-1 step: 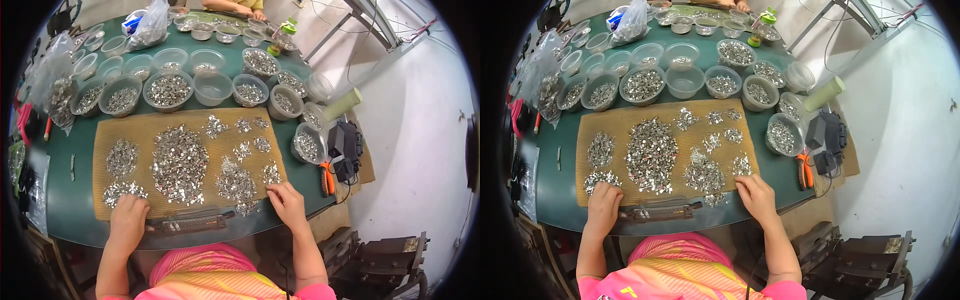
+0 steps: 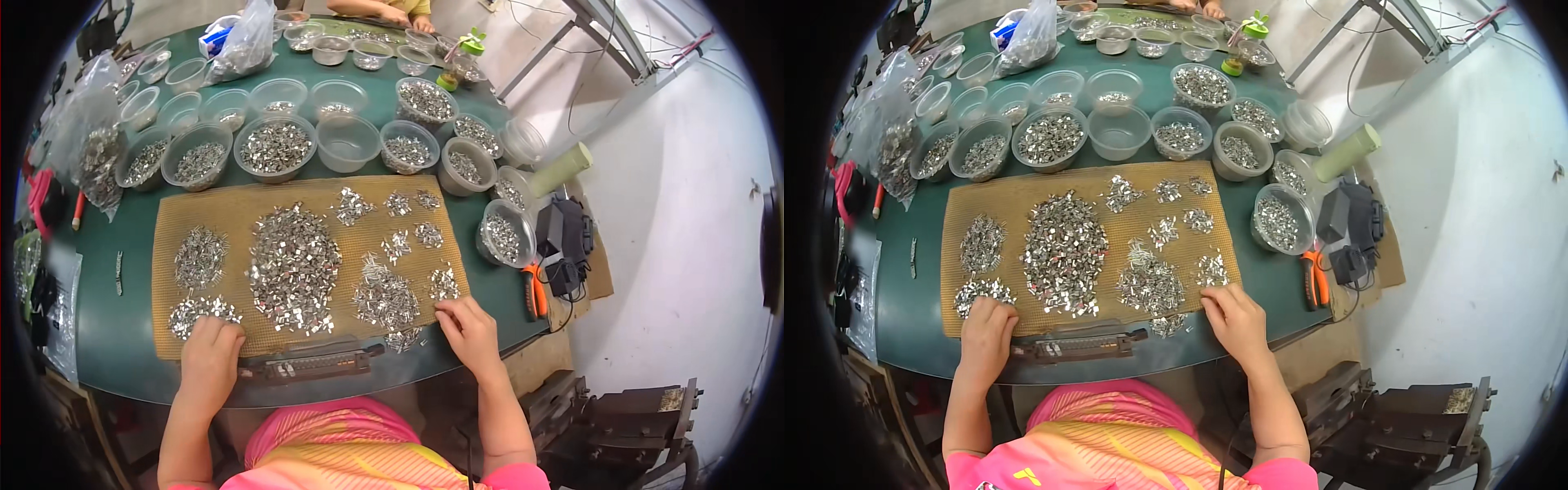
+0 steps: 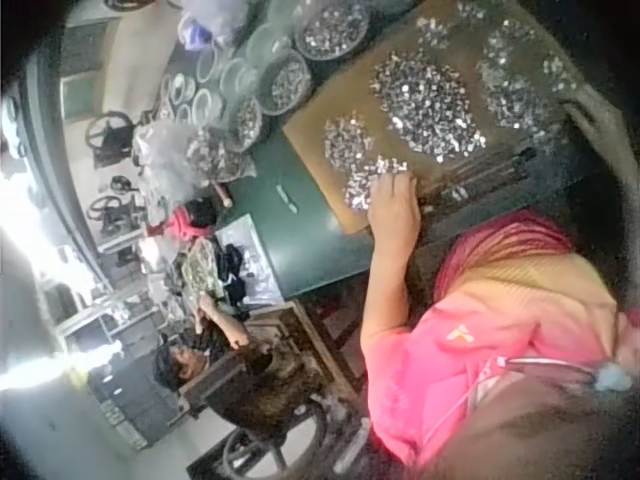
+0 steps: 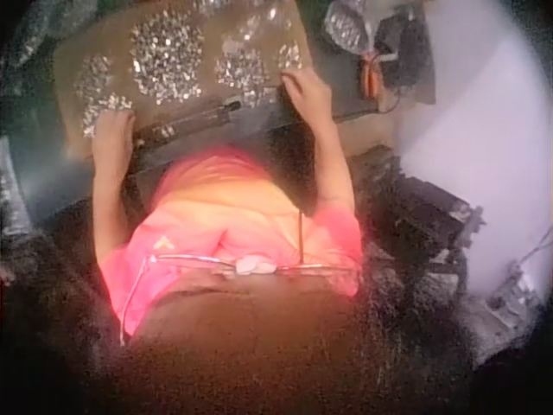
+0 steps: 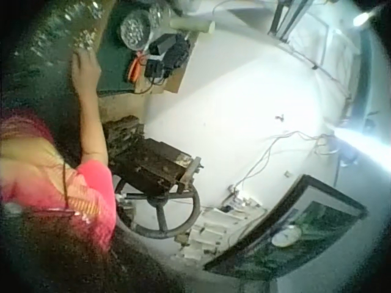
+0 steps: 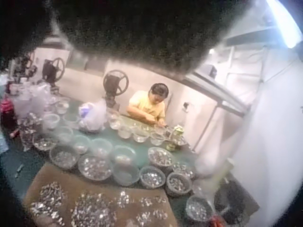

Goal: The person presses a metal jig using a manual rotary press machine and loads small metal components into the jig by hand on the work table.

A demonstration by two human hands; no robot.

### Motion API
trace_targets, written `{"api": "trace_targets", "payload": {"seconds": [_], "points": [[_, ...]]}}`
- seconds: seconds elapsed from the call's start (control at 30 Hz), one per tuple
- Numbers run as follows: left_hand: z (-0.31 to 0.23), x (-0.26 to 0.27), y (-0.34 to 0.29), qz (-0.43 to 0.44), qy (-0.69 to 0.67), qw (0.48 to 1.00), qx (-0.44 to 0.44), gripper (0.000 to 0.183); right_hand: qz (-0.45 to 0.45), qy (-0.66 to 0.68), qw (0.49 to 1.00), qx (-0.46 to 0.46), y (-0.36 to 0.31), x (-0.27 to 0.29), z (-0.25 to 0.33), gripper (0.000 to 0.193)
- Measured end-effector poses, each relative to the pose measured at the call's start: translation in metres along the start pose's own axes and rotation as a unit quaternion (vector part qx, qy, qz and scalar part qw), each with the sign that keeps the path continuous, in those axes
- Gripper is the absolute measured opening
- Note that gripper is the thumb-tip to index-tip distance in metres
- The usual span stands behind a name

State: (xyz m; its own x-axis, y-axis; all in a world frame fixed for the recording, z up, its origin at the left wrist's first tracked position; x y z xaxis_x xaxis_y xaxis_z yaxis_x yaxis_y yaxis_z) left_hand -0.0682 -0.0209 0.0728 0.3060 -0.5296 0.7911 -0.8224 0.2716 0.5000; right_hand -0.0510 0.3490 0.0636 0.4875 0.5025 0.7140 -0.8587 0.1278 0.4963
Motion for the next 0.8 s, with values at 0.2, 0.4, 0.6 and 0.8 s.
{"api": "trace_targets", "payload": {"seconds": [0.2, 0.4, 0.6, 0.8], "points": [[-0.013, 0.011, 0.004, -0.074, -0.045, 0.996, 0.022, 0.015, -0.026, -0.037, 0.999, 0.029, 0.002, 0.004, 0.009, 0.009], [-0.057, -0.015, -0.002, -0.025, -0.205, 0.978, -0.015, 0.021, -0.001, -0.036, 0.998, 0.048, 0.008, 0.001, 0.008, 0.009], [-0.065, -0.024, -0.003, -0.022, -0.208, 0.977, -0.042, 0.020, 0.020, -0.047, 0.998, 0.046, 0.006, -0.003, 0.008, 0.009], [-0.055, -0.023, -0.005, -0.015, -0.223, 0.975, -0.013, 0.020, 0.021, -0.055, 0.996, 0.073, 0.006, -0.005, 0.014, 0.009]]}}
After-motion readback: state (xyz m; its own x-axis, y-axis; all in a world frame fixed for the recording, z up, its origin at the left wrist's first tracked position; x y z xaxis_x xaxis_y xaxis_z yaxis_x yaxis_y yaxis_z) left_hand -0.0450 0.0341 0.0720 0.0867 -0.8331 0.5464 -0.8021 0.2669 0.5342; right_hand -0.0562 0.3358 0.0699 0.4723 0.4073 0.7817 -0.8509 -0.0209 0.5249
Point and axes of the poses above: each hand's wrist, its own y-axis towards the middle knuckle, its own x-axis out of the back of the hand, z = x × y, the point moved 8 cm from there along y, towards the middle knuckle, and after that the axes turned 13 degrees about -z, right-handed, at the moved point
